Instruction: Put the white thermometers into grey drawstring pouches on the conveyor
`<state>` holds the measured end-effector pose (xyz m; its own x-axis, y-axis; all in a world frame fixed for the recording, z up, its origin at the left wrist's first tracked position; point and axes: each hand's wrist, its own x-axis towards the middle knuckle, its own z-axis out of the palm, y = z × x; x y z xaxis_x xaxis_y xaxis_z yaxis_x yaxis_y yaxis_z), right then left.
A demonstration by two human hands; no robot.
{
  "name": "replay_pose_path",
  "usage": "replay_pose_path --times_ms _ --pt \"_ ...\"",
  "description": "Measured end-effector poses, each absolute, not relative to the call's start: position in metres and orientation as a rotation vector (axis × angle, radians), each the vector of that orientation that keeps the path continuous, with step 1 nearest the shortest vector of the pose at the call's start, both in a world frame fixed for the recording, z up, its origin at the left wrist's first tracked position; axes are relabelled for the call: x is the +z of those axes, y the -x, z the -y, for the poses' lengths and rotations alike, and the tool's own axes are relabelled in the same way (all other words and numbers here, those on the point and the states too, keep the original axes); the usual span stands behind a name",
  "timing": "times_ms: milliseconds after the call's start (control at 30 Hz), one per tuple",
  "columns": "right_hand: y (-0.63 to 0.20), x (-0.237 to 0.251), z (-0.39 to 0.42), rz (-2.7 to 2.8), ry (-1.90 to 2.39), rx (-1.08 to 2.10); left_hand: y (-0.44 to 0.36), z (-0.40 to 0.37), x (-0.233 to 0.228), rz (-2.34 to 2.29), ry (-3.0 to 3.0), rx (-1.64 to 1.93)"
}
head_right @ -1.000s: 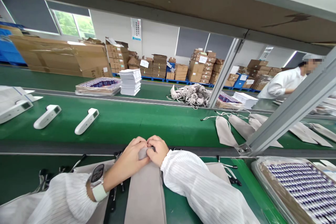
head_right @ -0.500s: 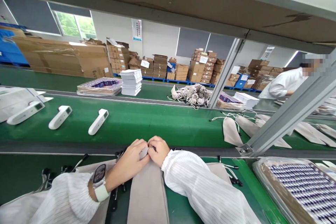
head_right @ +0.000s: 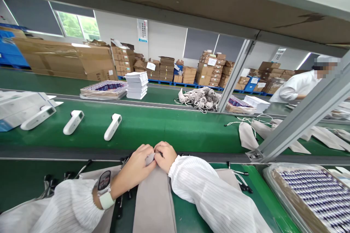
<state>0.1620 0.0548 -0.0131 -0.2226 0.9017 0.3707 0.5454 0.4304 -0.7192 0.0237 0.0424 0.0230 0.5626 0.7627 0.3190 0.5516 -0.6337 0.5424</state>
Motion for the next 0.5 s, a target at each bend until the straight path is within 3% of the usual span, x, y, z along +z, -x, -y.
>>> replay_pose_path --times_ms 267,400,500 --pt "-0.185 0.017 -0.074 1.426 1.269 0.836 -0.022 -0.031 0.037 -0.756 -2.544 0.723" --pt "-0.146 0.041 -0.100 1.781 1.256 0.823 -0.021 -0.025 0.038 -0.594 -2.636 0.647" --pt "-0.094 0.045 -0.132 2.258 1.332 0.534 -0.020 -0.025 0.035 -0.534 -2.670 0.607"
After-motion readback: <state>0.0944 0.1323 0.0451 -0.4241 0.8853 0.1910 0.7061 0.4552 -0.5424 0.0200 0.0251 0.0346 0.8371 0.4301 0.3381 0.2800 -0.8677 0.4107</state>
